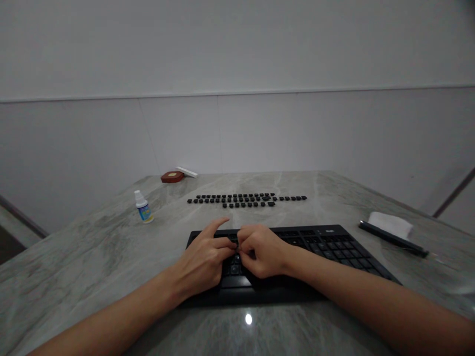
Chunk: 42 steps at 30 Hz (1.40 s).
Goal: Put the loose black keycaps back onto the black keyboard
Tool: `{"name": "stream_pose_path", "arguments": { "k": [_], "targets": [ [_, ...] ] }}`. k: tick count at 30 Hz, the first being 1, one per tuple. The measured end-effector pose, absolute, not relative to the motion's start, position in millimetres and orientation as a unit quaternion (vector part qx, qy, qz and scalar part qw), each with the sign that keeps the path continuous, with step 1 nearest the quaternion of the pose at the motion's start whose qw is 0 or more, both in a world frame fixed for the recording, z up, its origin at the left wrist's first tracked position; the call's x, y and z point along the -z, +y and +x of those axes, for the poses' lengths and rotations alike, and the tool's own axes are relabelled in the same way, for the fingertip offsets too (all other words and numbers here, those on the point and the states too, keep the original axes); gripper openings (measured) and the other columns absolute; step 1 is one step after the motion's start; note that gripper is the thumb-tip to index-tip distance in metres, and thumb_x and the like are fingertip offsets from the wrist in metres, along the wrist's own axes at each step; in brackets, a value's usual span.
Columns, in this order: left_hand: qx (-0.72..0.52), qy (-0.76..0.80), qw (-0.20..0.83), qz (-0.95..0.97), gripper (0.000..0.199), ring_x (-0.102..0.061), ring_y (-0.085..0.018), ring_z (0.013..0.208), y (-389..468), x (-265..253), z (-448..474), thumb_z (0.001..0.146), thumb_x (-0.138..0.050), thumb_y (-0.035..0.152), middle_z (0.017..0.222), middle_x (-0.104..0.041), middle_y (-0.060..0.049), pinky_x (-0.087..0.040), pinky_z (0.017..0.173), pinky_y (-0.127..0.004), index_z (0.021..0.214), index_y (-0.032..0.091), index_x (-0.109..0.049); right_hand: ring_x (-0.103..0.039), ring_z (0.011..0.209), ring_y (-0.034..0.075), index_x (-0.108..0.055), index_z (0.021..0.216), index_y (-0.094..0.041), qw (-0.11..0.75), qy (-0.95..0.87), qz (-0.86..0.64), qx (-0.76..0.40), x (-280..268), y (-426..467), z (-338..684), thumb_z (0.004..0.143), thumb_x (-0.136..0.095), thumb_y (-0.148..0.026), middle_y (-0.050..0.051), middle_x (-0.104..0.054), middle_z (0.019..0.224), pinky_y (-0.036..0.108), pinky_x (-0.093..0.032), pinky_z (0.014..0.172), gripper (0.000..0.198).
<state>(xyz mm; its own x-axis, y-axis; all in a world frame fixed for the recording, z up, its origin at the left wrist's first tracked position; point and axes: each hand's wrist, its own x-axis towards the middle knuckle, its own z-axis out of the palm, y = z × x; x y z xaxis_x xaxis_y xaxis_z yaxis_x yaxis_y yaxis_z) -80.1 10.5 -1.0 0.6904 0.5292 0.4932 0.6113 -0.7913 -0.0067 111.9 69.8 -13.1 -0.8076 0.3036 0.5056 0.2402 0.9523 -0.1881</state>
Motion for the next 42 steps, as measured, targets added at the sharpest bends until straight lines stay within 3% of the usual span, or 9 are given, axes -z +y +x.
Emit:
{"name": "stream_pose_path", "arguments": {
  "k": [3,7,12,18,20,22,26,31,42],
  "targets": [
    [0.241,-0.311,0.076,-0.916,0.047,-0.059,-0.025,0.109,10.8,3.1,-81.3,0.068,-0.038,-0.006,0.093,-0.073,-0.004,-0.028,0.114,-0.055,0.095,0.015,-0.071,-0.048,0.055,0.012,-0.049,0.046,-0.017,0.279,-0.948,-0.136,-0.071,14.2,70.8,111.7,0.064,-0.056,-0.008,0.001,-0.054,0.056,0.024,-0.038,0.052,0.021],
    [0.282,-0.33,0.052,-0.899,0.045,-0.053,-0.028,0.118,13.4,10.8,-88.0,0.071,-0.039,-0.005,0.102,-0.071,-0.007,-0.043,0.104,-0.051,0.1,0.014,-0.068,-0.052,0.057,0.011,-0.049,0.048,-0.017,0.338,-0.921,-0.135,-0.14,16.1,73.8,115.1,0.075,-0.053,-0.009,0.001,-0.059,0.058,0.024,-0.043,0.059,0.028],
    [0.303,-0.376,0.028,-0.875,0.044,-0.051,-0.029,0.116,16.4,18.7,-92.3,0.073,-0.04,-0.004,0.107,-0.067,-0.009,-0.049,0.097,-0.05,0.104,0.013,-0.066,-0.053,0.057,0.011,-0.046,0.047,-0.016,0.404,-0.875,-0.227,-0.14,17.4,75.9,117.1,0.081,-0.051,-0.012,0.001,-0.059,0.057,0.024,-0.041,0.061,0.034],
    [0.291,-0.39,-0.005,-0.874,0.042,-0.051,-0.026,0.113,16.3,17.2,-89.2,0.074,-0.041,-0.003,0.108,-0.066,-0.008,-0.048,0.098,-0.047,0.1,0.014,-0.067,-0.049,0.051,0.01,-0.059,0.051,-0.015,0.286,-0.875,-0.383,-0.073,-11.3,105.5,100.8,0.08,-0.055,-0.019,-0.001,-0.056,0.049,0.022,-0.034,0.055,0.03],
    [0.291,-0.387,-0.015,-0.875,0.041,-0.052,-0.024,0.111,15.7,15.9,-89.1,0.074,-0.041,-0.004,0.108,-0.065,-0.008,-0.049,0.097,-0.044,0.101,0.014,-0.067,-0.055,0.057,0.011,-0.068,0.064,-0.015,0.225,-0.901,-0.37,-0.038,-24.9,125.7,89.3,0.08,-0.057,-0.02,0.0,-0.065,0.06,0.022,-0.037,0.057,0.019],
    [0.292,-0.382,-0.022,-0.877,0.042,-0.053,-0.023,0.11,15.0,14.9,-89.6,0.074,-0.041,-0.004,0.109,-0.064,-0.009,-0.049,0.096,-0.042,0.101,0.014,-0.067,-0.06,0.07,0.016,-0.071,0.081,-0.015,0.229,-0.9,-0.372,-0.012,-31.9,145.6,76.6,0.078,-0.059,-0.018,0.004,-0.07,0.076,0.024,-0.041,0.064,0.013],
    [0.288,-0.379,-0.023,-0.879,0.043,-0.053,-0.023,0.109,13.9,14.3,-91.6,0.076,-0.04,-0.004,0.111,-0.063,-0.008,-0.049,0.096,-0.042,0.103,0.014,-0.067,-0.055,0.104,0.024,-0.067,0.104,-0.011,0.256,-0.891,-0.374,0.037,-17.2,170.6,56.6,0.086,-0.045,-0.01,0.013,-0.067,0.106,0.032,-0.043,0.085,0.028],
    [0.277,-0.379,-0.023,-0.883,0.041,-0.053,-0.023,0.108,13.4,14.0,-92.6,0.078,-0.041,-0.002,0.112,-0.064,-0.009,-0.049,0.096,-0.042,0.105,0.014,-0.067,-0.049,0.108,0.024,-0.063,0.117,-0.011,0.224,-0.918,-0.324,0.055,14.0,178.3,49.4,0.079,-0.055,-0.008,0.013,-0.062,0.114,0.034,-0.041,0.094,0.038],
    [0.276,-0.384,-0.028,-0.881,0.039,-0.053,-0.023,0.108,14.4,13.9,-91.9,0.077,-0.043,-0.002,0.11,-0.063,-0.01,-0.048,0.097,-0.042,0.104,0.012,-0.067,-0.052,0.098,0.025,-0.071,0.102,-0.012,0.172,-0.941,-0.281,0.079,21.5,186.8,48.3,0.085,-0.056,-0.017,0.013,-0.067,0.103,0.037,-0.039,0.093,0.023]
  ]
}}
